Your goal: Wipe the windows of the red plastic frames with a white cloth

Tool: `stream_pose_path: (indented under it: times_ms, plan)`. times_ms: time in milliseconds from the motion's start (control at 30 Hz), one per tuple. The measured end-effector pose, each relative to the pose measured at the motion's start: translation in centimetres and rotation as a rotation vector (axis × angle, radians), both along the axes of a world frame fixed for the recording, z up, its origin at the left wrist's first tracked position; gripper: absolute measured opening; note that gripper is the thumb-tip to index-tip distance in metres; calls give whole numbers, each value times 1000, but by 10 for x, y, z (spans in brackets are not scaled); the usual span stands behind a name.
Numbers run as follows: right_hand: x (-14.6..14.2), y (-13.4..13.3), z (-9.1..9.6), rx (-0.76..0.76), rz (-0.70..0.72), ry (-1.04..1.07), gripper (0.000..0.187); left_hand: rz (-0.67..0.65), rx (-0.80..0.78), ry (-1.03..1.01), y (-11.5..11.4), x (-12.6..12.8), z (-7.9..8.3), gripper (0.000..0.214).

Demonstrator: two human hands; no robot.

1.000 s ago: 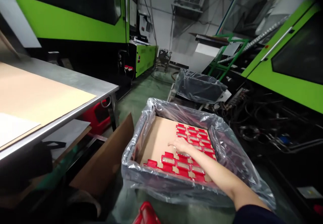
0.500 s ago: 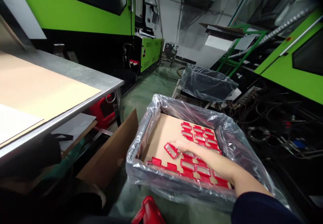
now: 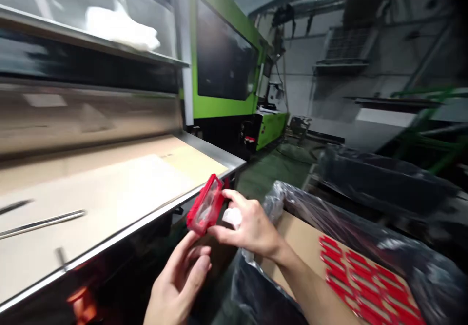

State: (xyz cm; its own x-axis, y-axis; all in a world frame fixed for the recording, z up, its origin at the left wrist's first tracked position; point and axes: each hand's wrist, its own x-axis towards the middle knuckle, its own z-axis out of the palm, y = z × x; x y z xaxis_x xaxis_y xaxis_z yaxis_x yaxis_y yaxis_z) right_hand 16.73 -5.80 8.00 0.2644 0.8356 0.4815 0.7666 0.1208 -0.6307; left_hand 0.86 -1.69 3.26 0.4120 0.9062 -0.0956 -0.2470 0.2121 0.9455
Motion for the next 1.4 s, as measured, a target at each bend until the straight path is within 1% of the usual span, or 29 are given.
stream_pose_path:
  times_ms: [67, 133, 200, 267, 333, 367, 467, 533, 600, 667, 767, 933, 1033, 1133, 1300, 1400]
  plan:
    - [-39, 25, 11, 56, 92, -47, 58, 83, -9, -145, 7, -8, 25, 44]
    - [-74, 44, 18, 98, 155, -127, 59, 158, -5, -240, 13, -25, 44, 39]
    - [-103, 57, 26, 158, 220, -198, 59, 247, -2, -303, 18, -47, 58, 37]
    - [-123, 64, 37, 219, 315, -232, 58, 365, 27, -334, 23, -71, 68, 33]
    - [-133, 66, 54, 246, 423, -199, 57, 441, 100, -326, 30, -96, 79, 26]
    - [-135, 67, 64, 247, 474, -148, 53, 455, 158, -310, 32, -107, 86, 23]
    - [-139, 70, 100, 293, 558, 73, 29, 413, 351, -237, 39, -138, 110, 22]
    - [-143, 74, 123, 373, 598, 176, 18, 393, 442, -183, 42, -154, 126, 24]
    - [-149, 80, 143, 449, 651, 233, 14, 384, 479, -159, 43, -165, 140, 24]
    - [-157, 86, 159, 482, 711, 268, 13, 391, 501, -153, 43, -172, 149, 24]
    - [-166, 91, 172, 481, 762, 314, 14, 405, 546, -133, 41, -179, 160, 24]
    - [-174, 94, 179, 459, 842, 386, 16, 429, 592, -82, 39, -186, 172, 26]
    - [-176, 94, 181, 459, 877, 391, 16, 432, 630, -35, 39, -189, 174, 30]
    - [-178, 93, 183, 455, 901, 401, 15, 417, 661, 3, 40, -192, 173, 29]
    - [-180, 90, 184, 496, 850, 319, 10, 401, 636, 48, 43, -197, 168, 24]
    - [-184, 85, 179, 631, 760, 184, 7, 413, 596, 86, 43, -195, 170, 28]
